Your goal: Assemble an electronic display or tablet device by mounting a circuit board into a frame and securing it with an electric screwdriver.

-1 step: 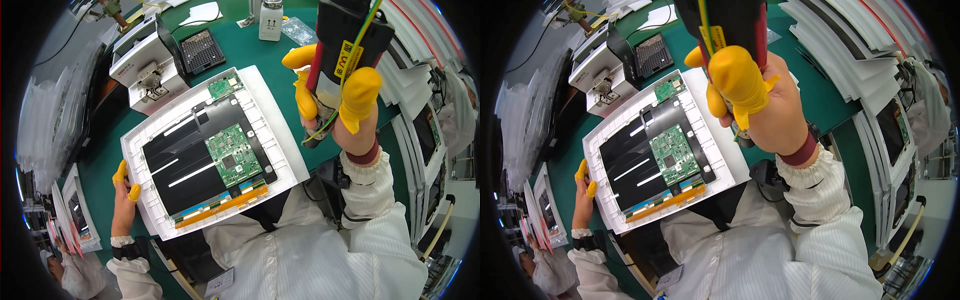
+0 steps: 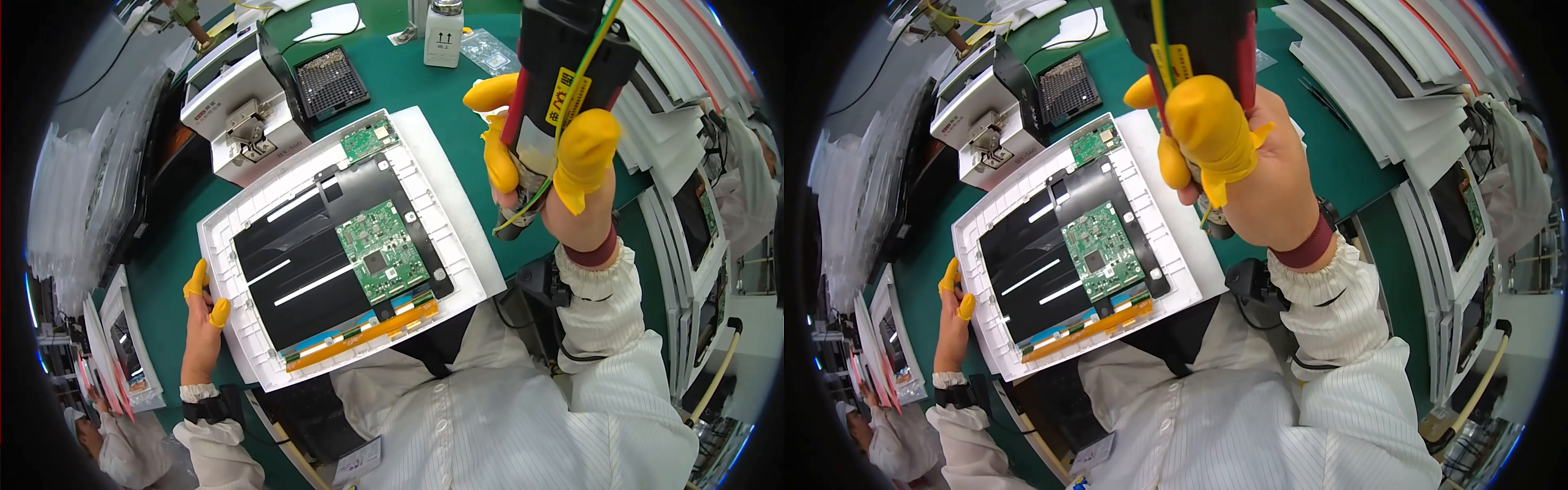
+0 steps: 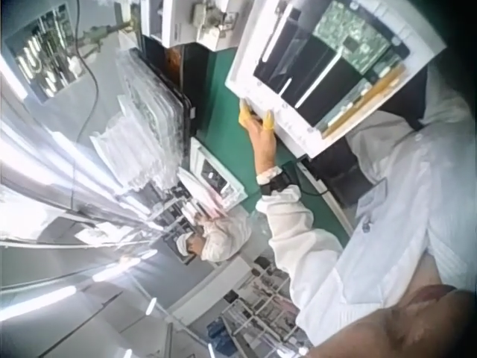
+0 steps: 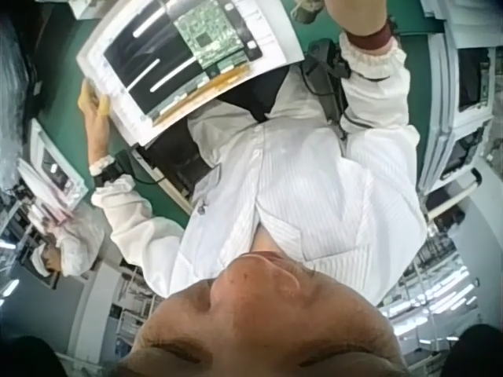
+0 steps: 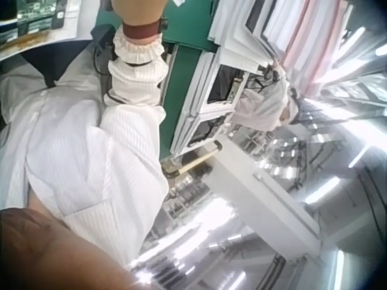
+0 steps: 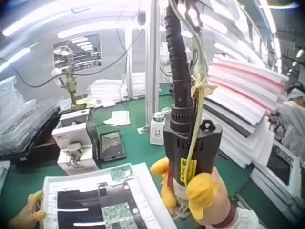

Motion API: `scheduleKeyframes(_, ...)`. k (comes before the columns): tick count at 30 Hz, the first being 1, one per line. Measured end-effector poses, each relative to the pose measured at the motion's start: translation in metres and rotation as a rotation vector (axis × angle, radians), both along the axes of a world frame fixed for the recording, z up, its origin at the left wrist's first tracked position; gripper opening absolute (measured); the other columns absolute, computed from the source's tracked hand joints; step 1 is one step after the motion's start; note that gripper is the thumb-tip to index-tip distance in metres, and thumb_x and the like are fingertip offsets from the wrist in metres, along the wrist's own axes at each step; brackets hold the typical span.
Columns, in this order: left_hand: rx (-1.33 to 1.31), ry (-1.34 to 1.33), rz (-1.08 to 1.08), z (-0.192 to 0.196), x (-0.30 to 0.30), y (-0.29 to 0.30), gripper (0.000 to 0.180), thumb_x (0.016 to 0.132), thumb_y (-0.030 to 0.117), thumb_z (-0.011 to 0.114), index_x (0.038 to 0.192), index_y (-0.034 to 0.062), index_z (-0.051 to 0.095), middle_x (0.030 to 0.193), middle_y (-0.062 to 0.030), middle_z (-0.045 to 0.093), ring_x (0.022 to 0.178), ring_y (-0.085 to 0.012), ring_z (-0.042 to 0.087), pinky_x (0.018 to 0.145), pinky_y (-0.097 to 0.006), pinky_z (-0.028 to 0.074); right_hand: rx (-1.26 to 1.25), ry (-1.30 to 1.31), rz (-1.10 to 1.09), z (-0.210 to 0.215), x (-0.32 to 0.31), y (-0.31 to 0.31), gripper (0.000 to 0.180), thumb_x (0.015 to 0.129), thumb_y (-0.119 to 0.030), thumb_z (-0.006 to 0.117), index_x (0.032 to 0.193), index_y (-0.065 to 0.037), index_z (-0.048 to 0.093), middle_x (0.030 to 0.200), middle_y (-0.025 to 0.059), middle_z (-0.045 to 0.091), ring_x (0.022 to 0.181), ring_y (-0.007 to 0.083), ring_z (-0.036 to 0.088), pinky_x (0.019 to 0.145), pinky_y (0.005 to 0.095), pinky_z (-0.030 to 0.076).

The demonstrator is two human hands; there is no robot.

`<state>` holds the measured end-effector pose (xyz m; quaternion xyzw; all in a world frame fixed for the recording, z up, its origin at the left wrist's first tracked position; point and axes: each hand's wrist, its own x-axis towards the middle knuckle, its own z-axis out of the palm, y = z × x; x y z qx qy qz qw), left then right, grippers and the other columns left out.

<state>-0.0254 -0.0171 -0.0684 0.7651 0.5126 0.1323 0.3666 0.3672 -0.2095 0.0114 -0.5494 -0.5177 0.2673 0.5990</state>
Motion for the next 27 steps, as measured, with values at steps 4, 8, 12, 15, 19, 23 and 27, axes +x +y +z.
scheduleKeyframes(4, 0.029, 0.049, -0.017, 0.001, 0.003, 0.0, 0.062, 0.086, 0.025, 0.056, 0.137, 0.0034, 0.029, 0.092, -0.002, 0.03, 0.079, -0.0145, 0.031, 0.077, -0.023, 0.031, 0.128, 0.089, 0.019, -0.009, 0.0, -0.003, 0.09, 0.079, -0.074, 0.027, 0.112, 0.007, 0.047, 0.065, 0.0072, 0.053, 0.048, 0.0102, 0.048, 0.044, 0.0221, 0.041)
scheduleKeyframes(8, -0.003, 0.042, 0.004, -0.001, -0.002, 0.001, 0.061, 0.086, 0.026, 0.055, 0.136, 0.003, 0.029, 0.093, -0.0029, 0.032, 0.08, -0.0152, 0.032, 0.077, -0.023, 0.032, 0.222, 0.423, 0.121, -0.001, -0.021, -0.008, 0.093, 0.079, -0.076, 0.022, 0.115, 0.006, 0.047, 0.084, 0.016, 0.059, 0.047, 0.0135, 0.049, 0.043, 0.0247, 0.043)
scheduleKeyframes(12, 0.08, 0.094, -0.046, -0.007, -0.008, 0.007, 0.058, 0.087, 0.03, 0.053, 0.133, 0.0017, 0.033, 0.102, -0.0093, 0.039, 0.084, -0.0196, 0.037, 0.08, -0.024, 0.034, 0.459, 0.588, 0.248, 0.012, -0.051, -0.014, 0.09, 0.081, -0.073, 0.026, 0.124, 0.005, 0.042, 0.112, 0.0231, 0.053, 0.055, 0.0179, 0.05, 0.049, 0.0314, 0.044)
scheduleKeyframes(15, 0.094, 0.082, -0.051, -0.005, -0.007, 0.004, 0.057, 0.087, 0.033, 0.052, 0.131, 0.0013, 0.034, 0.108, -0.0135, 0.041, 0.087, -0.0225, 0.038, 0.082, -0.025, 0.034, 0.369, 0.517, 0.291, 0.008, -0.056, -0.015, 0.095, 0.077, -0.076, 0.03, 0.126, 0.004, 0.041, 0.117, 0.019, 0.052, 0.058, 0.0188, 0.051, 0.049, 0.0315, 0.043)
scheduleKeyframes(19, 0.094, 0.118, -0.06, -0.003, -0.004, 0.004, 0.059, 0.087, 0.037, 0.052, 0.13, 0.0018, 0.035, 0.113, -0.0154, 0.042, 0.091, -0.0238, 0.04, 0.084, -0.025, 0.035, 0.431, 0.453, 0.483, -0.009, -0.053, -0.002, 0.097, 0.072, -0.079, 0.032, 0.128, 0.0, 0.041, 0.123, 0.0142, 0.049, 0.063, 0.02, 0.053, 0.051, 0.0331, 0.044)
scheduleKeyframes(23, 0.027, 0.165, -0.002, 0.004, -0.001, -0.001, 0.06, 0.086, 0.039, 0.053, 0.13, 0.0022, 0.035, 0.115, -0.016, 0.041, 0.091, -0.0243, 0.041, 0.084, -0.026, 0.035, 0.457, 0.41, 0.673, -0.021, -0.046, 0.004, 0.094, 0.071, -0.08, 0.032, 0.13, -0.008, 0.041, 0.129, 0.0126, 0.045, 0.066, 0.0228, 0.054, 0.053, 0.036, 0.044)
scheduleKeyframes(27, 0.094, 0.132, -0.051, -0.003, -0.006, 0.004, 0.062, 0.086, 0.045, 0.052, 0.127, 0.0021, 0.036, 0.119, -0.0177, 0.04, 0.098, -0.0258, 0.042, 0.089, -0.028, 0.035, 0.433, 0.504, 0.535, -0.024, -0.057, -0.003, 0.096, 0.069, -0.082, 0.033, 0.13, -0.007, 0.041, 0.129, 0.0136, 0.046, 0.065, 0.0241, 0.053, 0.053, 0.0372, 0.043)
